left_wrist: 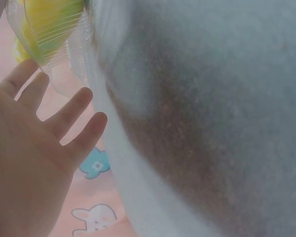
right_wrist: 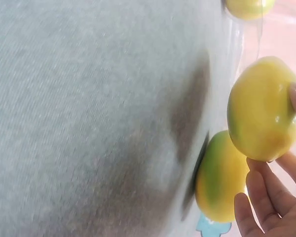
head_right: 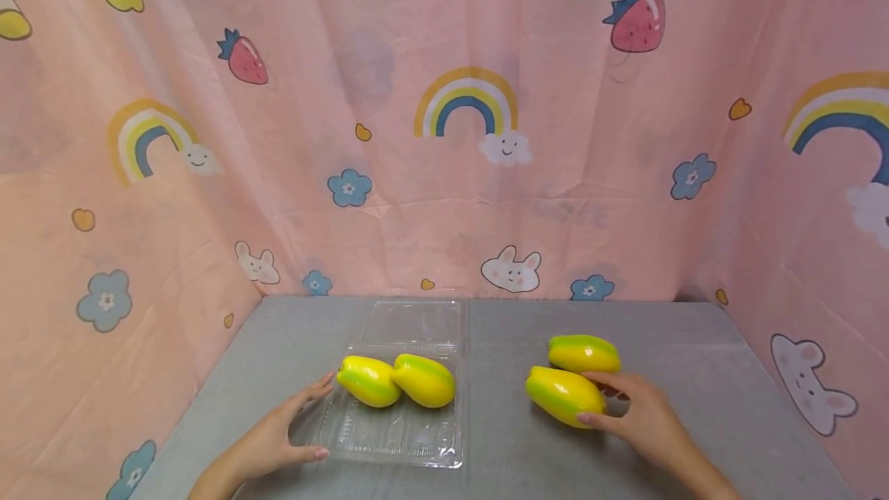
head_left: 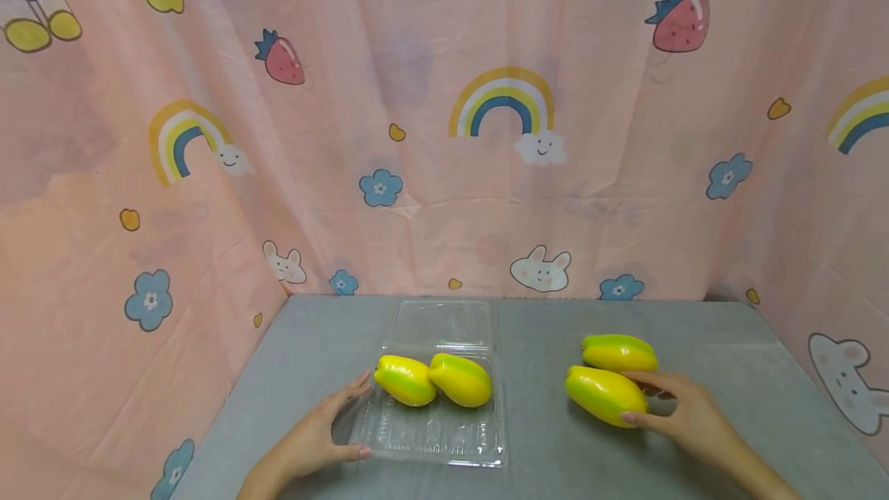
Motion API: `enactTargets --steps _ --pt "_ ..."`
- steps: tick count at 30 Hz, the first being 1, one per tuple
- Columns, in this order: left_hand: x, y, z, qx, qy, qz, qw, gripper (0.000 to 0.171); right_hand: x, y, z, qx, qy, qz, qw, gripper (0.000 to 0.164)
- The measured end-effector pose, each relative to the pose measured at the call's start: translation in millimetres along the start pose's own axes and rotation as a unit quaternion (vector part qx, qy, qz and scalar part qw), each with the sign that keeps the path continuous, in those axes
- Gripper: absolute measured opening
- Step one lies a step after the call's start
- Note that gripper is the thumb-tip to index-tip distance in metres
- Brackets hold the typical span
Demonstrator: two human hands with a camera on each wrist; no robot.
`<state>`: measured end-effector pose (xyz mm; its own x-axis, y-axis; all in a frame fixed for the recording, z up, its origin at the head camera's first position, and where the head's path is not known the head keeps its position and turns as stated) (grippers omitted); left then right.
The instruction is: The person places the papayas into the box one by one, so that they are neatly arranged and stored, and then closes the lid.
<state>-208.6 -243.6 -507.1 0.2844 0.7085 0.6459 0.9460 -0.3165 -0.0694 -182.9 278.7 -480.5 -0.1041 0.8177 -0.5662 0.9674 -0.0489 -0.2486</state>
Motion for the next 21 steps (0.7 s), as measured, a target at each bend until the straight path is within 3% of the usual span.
enactTargets --steps 9,13,21 --pt "-0.3 -0.5 0.6 0.002 0.003 0.004 1.0000 0.094 -4.1 1.2 3.8 -0.022 -0.010 0.014 1.000 0.069" --pt "0.8 -0.9 0.4 0.003 0.005 0.006 1.0000 0.094 -4.9 1.2 4.6 -0.013 -0.012 0.002 1.000 0.067" --pt "0.2 -1.1 0.5 0.004 0.006 0.004 1.0000 0.094 -9.1 0.5 5.6 -0.022 -0.021 0.016 0.999 0.065"
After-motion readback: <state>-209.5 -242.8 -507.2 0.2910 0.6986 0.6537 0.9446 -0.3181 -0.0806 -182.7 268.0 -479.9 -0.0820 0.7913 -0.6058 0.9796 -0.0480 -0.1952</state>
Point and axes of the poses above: each hand's wrist, its own y-axis away from the middle knuckle, its own z-axis out of the palm, x = y × z, the point moved 6 cm from there along -y, towards the middle knuckle, and after that the axes turned 10 degrees about x, right-handed, at the moved point
